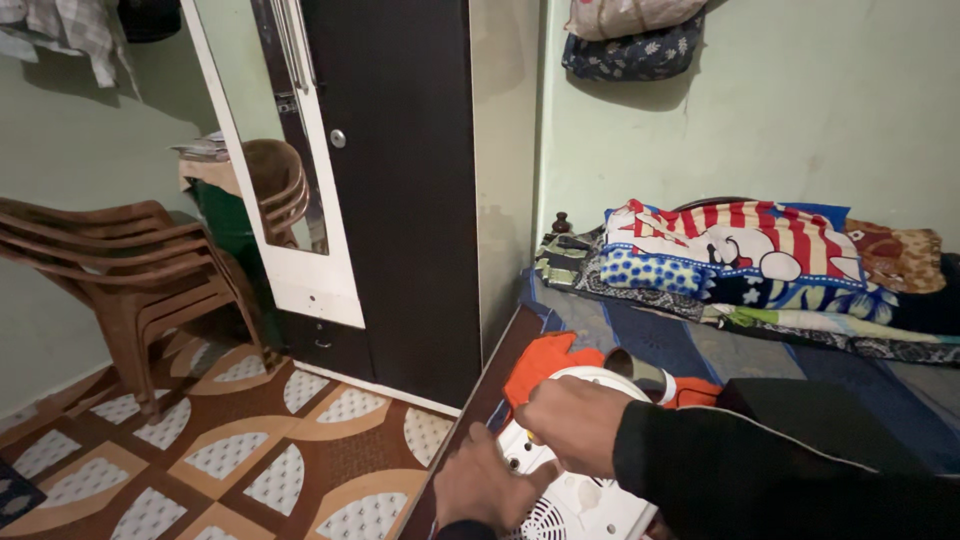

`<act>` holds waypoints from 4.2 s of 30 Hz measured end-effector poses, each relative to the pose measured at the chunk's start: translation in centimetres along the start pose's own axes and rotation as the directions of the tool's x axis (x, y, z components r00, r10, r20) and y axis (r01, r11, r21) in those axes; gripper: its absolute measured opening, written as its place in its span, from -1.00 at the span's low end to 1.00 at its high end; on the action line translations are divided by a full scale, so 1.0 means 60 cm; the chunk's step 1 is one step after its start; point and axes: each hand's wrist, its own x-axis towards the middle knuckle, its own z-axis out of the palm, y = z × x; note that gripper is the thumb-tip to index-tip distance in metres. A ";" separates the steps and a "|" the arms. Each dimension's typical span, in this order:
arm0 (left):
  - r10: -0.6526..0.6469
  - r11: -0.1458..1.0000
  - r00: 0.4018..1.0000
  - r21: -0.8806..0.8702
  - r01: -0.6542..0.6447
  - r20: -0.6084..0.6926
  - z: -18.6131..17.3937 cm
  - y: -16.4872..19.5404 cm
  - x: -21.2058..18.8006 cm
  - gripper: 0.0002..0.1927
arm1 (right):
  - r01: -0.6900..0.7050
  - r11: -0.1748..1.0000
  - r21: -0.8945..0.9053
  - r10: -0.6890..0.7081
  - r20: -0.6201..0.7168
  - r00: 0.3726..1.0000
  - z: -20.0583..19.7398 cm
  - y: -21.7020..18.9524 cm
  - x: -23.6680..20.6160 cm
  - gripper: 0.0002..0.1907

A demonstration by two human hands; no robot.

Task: The person works on a white electric fan lying on a bed, using a yellow-handled screwdriver to unscrew and tighten screws on the fan's housing. They hold the fan steady with one hand while driving screws at different points around the base throughout the clip.

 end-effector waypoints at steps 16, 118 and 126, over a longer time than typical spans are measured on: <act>-0.022 0.998 0.998 0.059 0.019 0.054 0.001 0.007 0.018 0.12 | -0.145 0.973 -0.182 0.139 -0.043 0.989 -0.017 -0.023 0.009 -0.74; -0.005 1.000 0.999 -0.022 0.006 0.045 -0.001 0.001 -0.016 -0.03 | -0.060 0.993 -0.098 0.077 0.171 0.982 -0.017 -0.031 -0.031 -0.84; -0.091 0.996 0.988 -0.011 0.094 0.128 -0.004 0.013 0.000 0.01 | -0.050 0.996 -0.076 0.061 0.151 0.987 -0.018 -0.016 -0.006 -0.89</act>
